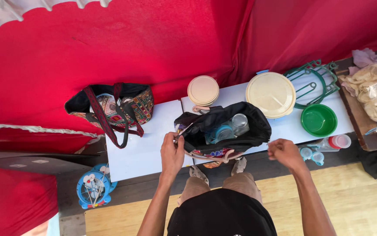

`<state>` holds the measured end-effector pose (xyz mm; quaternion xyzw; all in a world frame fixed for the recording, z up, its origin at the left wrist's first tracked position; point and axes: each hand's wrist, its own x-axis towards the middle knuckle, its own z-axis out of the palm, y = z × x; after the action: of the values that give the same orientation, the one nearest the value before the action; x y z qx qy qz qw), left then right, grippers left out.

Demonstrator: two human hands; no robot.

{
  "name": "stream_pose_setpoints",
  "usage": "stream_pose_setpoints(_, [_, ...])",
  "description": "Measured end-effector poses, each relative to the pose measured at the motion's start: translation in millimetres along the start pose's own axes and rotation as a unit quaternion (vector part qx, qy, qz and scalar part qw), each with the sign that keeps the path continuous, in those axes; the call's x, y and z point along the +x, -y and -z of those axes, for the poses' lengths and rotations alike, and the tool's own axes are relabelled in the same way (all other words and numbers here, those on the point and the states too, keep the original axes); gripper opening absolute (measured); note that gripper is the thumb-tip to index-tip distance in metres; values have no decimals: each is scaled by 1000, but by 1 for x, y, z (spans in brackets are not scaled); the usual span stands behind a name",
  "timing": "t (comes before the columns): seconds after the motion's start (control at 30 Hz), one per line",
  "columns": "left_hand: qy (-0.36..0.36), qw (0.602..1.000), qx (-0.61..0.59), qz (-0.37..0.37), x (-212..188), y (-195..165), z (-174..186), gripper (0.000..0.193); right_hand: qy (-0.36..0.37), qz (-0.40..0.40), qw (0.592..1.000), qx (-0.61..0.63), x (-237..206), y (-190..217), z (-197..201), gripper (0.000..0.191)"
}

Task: The person packs a round lunchbox, water bottles, and a spoon into a black drawstring bag, pulls the drawstring to close it, then reopens the bag and unpacks the lunchbox, bottles, spoon, and a container onto the table.

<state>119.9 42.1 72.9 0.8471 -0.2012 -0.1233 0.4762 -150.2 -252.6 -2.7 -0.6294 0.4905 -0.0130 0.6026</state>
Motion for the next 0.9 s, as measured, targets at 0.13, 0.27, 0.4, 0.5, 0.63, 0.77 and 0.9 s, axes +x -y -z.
stream_pose_setpoints(0.13, [-30, 999, 18, -16, 4, 0, -6, 20, 44, -37, 980, 189, 10, 2, -9, 21])
stream_pose_setpoints(0.27, [-77, 996, 52, -4, 10, 2, -8, 21, 58, -68, 936, 340, 23, -8, -14, 25])
stream_pose_setpoints(0.4, [-117, 989, 91, 9, 8, -3, -14, 21, 95, -59, 925, 364, 32, -20, -15, 32])
stream_pose_setpoints(0.5, [-143, 983, 115, 26, 3, -17, -19, 22, 139, -43, 902, 406, 34, -22, -19, 28])
stream_pose_setpoints(0.63, [-220, 966, 127, 42, -7, -49, -27, 36, 62, -3, 967, 246, 27, -9, -30, 23])
stream_pose_setpoints(0.77, [-266, 939, 149, -159, -25, -84, -54, 29, -1, 140, 988, 67, 12, 10, -35, 22])
stream_pose_setpoints(0.9, [28, 949, 138, -282, -41, -105, -111, 25, 4, 222, 972, 74, 4, 21, -35, 17])
